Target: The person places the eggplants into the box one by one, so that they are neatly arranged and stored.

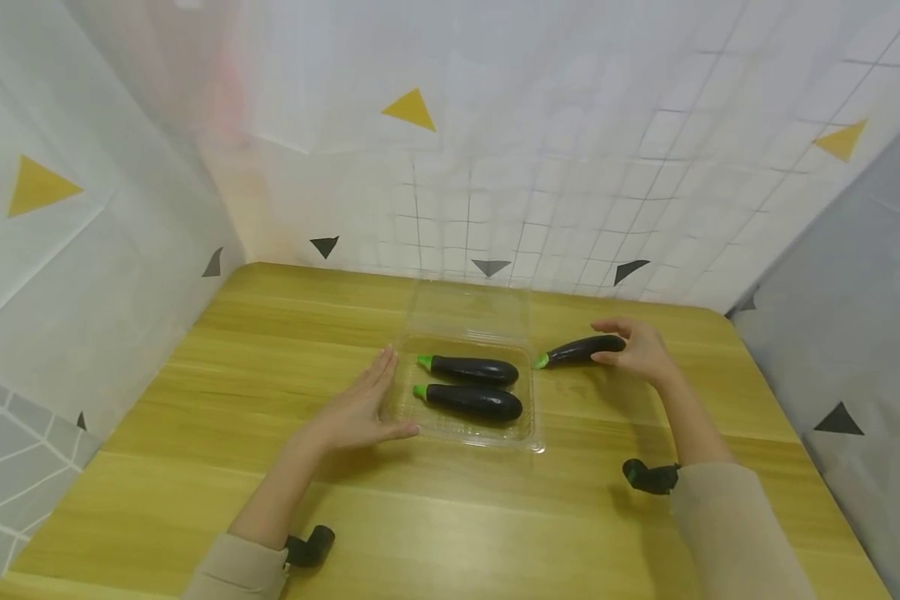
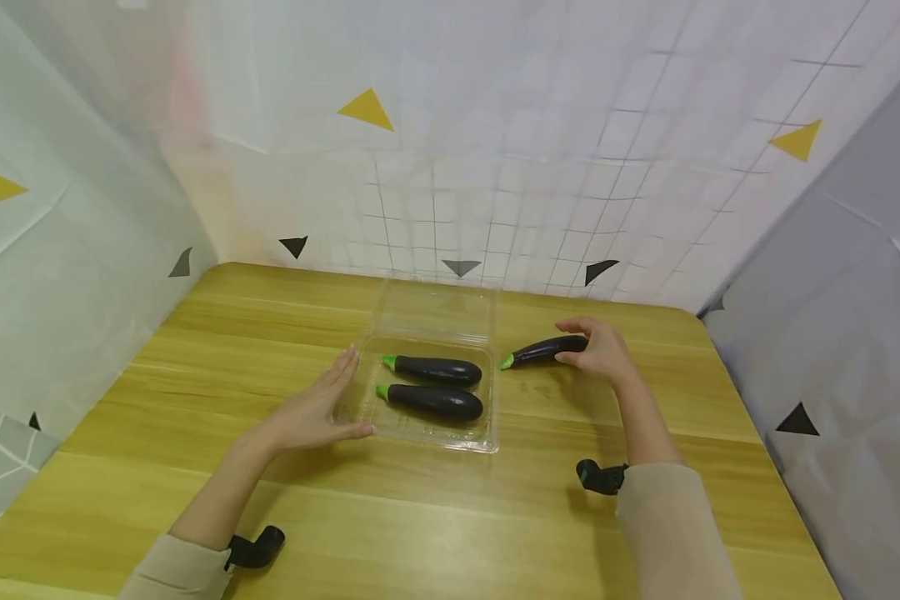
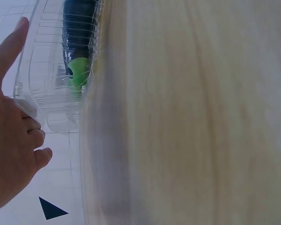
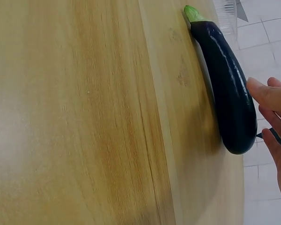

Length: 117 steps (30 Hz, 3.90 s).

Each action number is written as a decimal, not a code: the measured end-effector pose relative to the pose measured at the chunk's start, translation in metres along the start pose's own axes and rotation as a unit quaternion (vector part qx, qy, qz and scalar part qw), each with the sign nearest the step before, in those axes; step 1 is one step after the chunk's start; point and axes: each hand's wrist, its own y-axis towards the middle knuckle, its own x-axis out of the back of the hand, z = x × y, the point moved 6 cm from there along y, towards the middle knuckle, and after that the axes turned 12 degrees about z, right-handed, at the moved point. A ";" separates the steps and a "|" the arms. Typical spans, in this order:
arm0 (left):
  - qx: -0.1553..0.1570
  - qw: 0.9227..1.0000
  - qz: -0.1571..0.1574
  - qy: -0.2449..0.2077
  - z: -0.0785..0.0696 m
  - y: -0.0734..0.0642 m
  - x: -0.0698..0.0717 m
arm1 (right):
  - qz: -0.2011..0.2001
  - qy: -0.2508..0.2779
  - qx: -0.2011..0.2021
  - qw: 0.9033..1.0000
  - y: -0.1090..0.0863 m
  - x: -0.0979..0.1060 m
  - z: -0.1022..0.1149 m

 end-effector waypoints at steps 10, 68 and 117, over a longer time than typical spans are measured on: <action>-0.001 1.000 0.001 -0.003 0.001 0.002 -0.002 | 0.018 -0.042 0.007 0.999 -0.001 -0.005 -0.006; -0.008 1.000 -0.017 -0.013 -0.001 -0.001 -0.002 | -0.198 -0.046 -0.035 0.979 -0.080 0.008 0.096; 0.000 1.000 -0.015 -0.026 -0.001 0.000 -0.002 | -0.177 -0.066 0.165 0.968 -0.061 -0.046 0.200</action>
